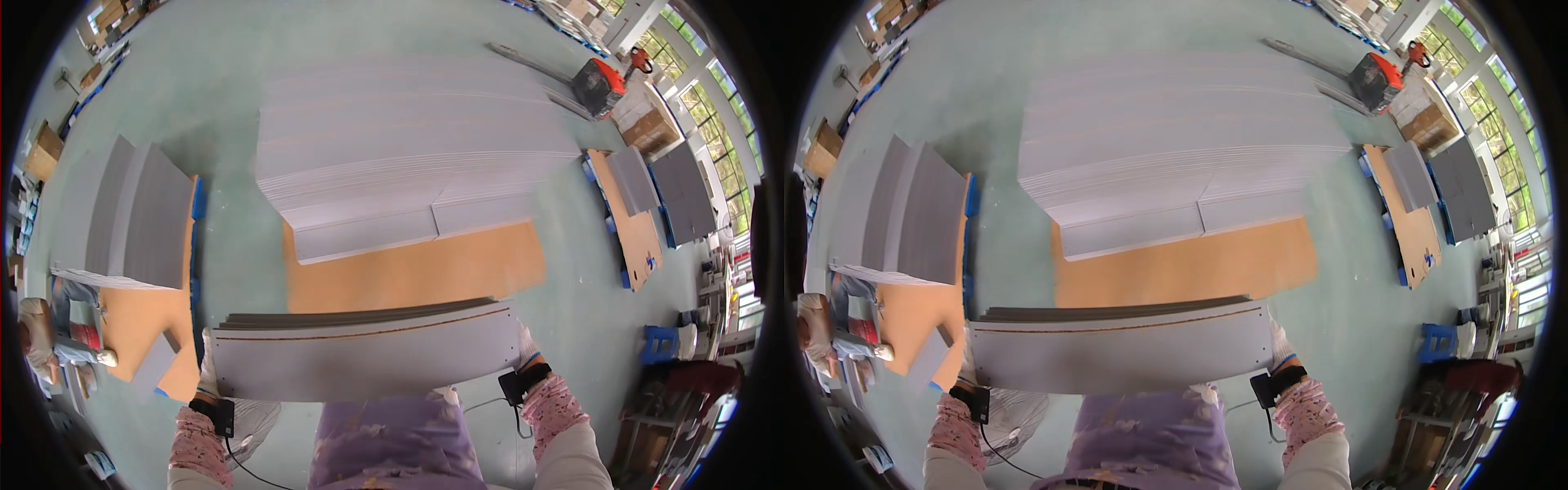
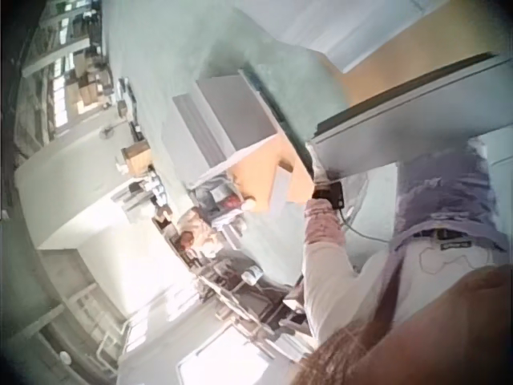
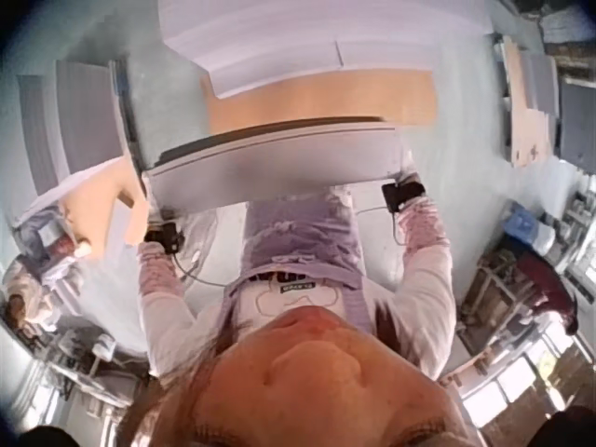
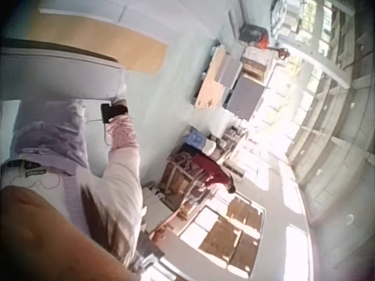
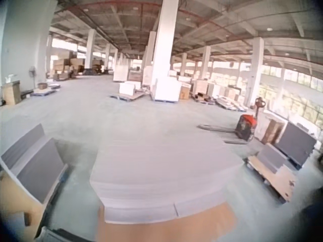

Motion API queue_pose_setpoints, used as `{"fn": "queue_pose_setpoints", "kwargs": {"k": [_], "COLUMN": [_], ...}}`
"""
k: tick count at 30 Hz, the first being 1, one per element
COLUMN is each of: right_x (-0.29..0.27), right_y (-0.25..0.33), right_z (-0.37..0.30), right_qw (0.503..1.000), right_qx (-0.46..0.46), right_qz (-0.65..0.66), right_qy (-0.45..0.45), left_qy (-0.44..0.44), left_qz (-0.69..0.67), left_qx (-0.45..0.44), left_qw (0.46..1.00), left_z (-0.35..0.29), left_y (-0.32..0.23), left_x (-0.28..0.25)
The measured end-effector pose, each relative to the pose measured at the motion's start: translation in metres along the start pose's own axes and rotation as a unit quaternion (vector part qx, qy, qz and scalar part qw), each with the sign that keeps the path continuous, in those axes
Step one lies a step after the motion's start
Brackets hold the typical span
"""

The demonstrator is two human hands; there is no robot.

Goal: The person sands the edges of a grey rectangular panel using a blue sanding block. After sanding, the person stacks the panel with other similar panels on a table and then moves the stack to a floor area.

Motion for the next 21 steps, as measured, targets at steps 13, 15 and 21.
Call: {"fn": "queue_pose_setpoints", "kwargs": {"k": [13,15,21], "right_x": [-0.010,0.001,-0.005], "right_y": [-0.181,-0.167,-0.167], "right_z": [0.403,0.442,0.496], "right_qw": [0.988,0.963,0.981], "right_qx": [-0.105,-0.083,-0.077], "right_qz": [-0.064,-0.234,0.162], "right_qy": [0.095,0.101,0.069], "left_qy": [0.012,0.012,0.030], "left_qz": [-0.024,-0.028,-0.007], "left_qx": [0.042,0.057,0.097], "left_qw": [0.999,0.998,0.995], "left_z": [0.333,0.365,0.434], "left_y": [0.082,0.090,0.086], "left_x": [-0.098,-0.108,-0.110]}}
Point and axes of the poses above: each hand's wrist, its own z-axis towards the middle knuckle, its own x-axis out of the palm, y = z × x, the point moved 6 cm from there along z, towards the middle knuckle, and after that the axes turned 15 degrees about y, right-handed, at the moved point
